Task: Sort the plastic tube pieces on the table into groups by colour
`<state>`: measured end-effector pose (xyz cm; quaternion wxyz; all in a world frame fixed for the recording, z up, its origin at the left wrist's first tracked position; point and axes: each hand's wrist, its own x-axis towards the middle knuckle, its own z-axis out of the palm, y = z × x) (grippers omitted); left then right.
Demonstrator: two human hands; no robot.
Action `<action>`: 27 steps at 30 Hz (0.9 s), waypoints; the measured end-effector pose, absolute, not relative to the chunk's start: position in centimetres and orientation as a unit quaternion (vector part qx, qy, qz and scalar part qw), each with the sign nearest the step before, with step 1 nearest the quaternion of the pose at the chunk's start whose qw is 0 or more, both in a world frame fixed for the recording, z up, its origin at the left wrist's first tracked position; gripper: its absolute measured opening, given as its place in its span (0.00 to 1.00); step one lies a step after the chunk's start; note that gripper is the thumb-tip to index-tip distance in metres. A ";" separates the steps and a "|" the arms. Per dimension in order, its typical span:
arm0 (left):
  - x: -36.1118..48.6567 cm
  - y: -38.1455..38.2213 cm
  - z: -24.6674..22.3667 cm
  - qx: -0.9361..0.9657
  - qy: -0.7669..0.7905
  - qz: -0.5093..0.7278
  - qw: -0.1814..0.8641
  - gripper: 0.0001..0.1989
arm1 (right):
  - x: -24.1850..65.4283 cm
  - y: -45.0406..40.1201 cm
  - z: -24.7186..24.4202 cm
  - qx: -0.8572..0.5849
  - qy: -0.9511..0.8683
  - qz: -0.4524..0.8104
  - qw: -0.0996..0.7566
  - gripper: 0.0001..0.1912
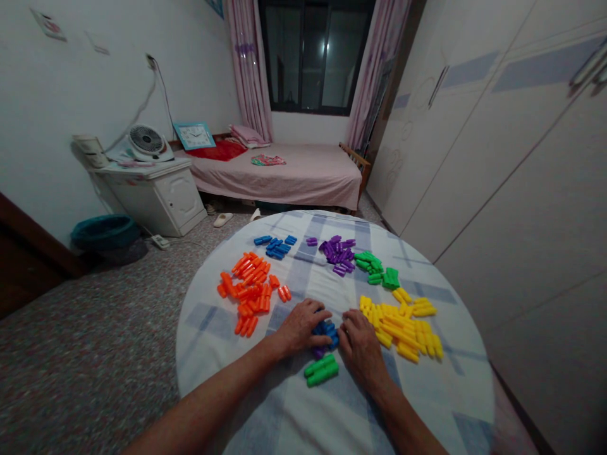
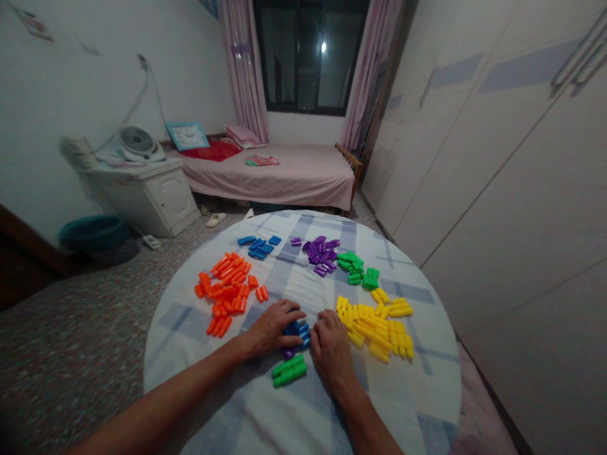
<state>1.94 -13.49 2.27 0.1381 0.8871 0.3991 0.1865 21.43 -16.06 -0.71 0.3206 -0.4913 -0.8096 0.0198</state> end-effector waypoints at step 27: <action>4.4 -13.9 3.0 0.889 0.376 0.173 0.198 0.18 | 21.5 -16.1 -0.5 -0.479 -0.804 0.052 0.350 0.07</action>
